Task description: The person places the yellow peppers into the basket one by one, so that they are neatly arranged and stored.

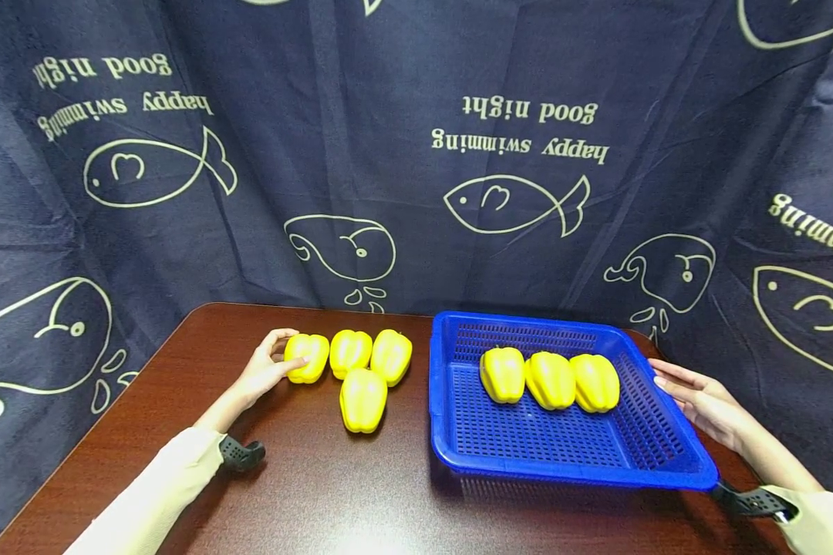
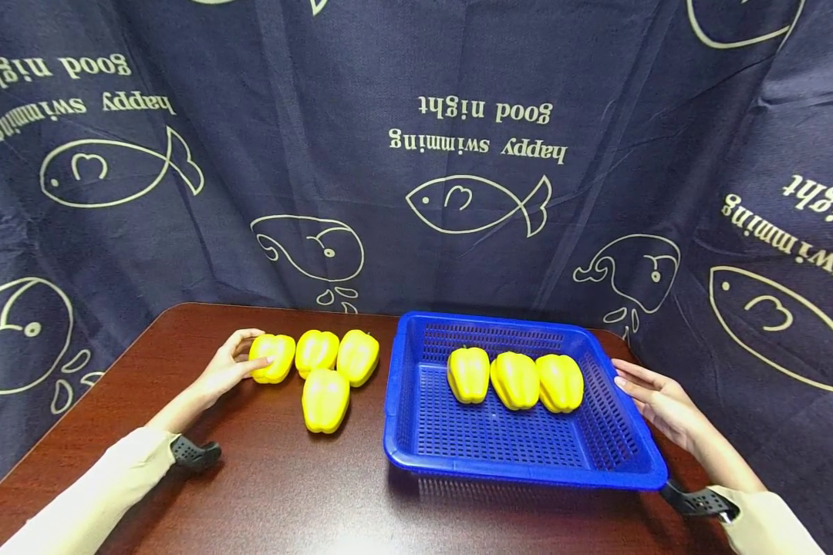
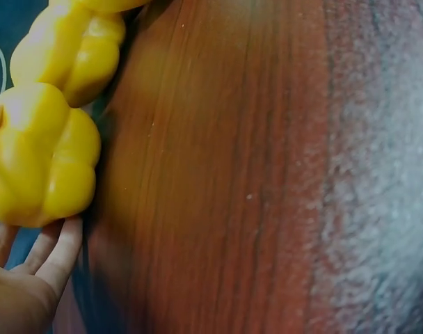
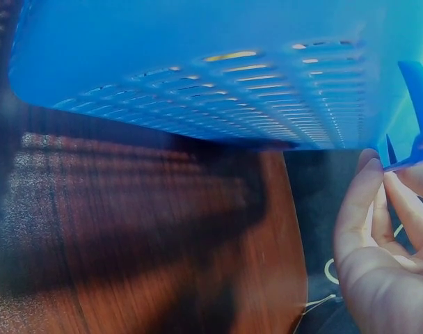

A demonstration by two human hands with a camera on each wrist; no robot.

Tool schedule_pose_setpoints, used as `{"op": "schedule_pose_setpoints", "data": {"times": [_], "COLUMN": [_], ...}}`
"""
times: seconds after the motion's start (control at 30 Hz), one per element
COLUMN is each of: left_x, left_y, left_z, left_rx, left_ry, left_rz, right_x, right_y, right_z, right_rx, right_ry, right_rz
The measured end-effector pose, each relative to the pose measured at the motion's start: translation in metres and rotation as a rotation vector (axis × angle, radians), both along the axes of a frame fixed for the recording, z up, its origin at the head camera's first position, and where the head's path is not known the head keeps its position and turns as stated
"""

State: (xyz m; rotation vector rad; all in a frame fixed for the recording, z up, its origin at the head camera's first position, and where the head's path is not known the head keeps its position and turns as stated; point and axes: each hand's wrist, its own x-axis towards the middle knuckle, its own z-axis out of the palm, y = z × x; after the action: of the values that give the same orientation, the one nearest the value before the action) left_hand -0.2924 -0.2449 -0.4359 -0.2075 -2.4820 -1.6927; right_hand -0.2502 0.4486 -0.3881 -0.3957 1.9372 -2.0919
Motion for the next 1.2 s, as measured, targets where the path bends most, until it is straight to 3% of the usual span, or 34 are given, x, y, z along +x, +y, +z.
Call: {"op": "schedule_pose_setpoints", "data": {"times": [0.43,0.67,0.9,1.2], "left_x": [0.005,0.008,0.011,0.017], "left_y": [0.006,0.010,0.015,0.018], "left_z": [-0.002,0.000,-0.004,-0.006], "left_rx": [-0.014,0.013,-0.002,-0.021], "left_ry": [0.067,0.058,0.090,0.064], "left_rz": [0.063,0.092,0.123,0.187], "right_x": [0.002,0.000,0.001,0.003], "right_y": [-0.003,-0.002,-0.001,-0.002], "right_z": [0.003,0.004,0.005,0.005], "right_rx": [-0.017,0.000,0.007,0.016], "right_ry": [-0.011,-0.022,-0.008,-0.040], "right_rz": [0.001,-0.013,-0.015,-0.030]}}
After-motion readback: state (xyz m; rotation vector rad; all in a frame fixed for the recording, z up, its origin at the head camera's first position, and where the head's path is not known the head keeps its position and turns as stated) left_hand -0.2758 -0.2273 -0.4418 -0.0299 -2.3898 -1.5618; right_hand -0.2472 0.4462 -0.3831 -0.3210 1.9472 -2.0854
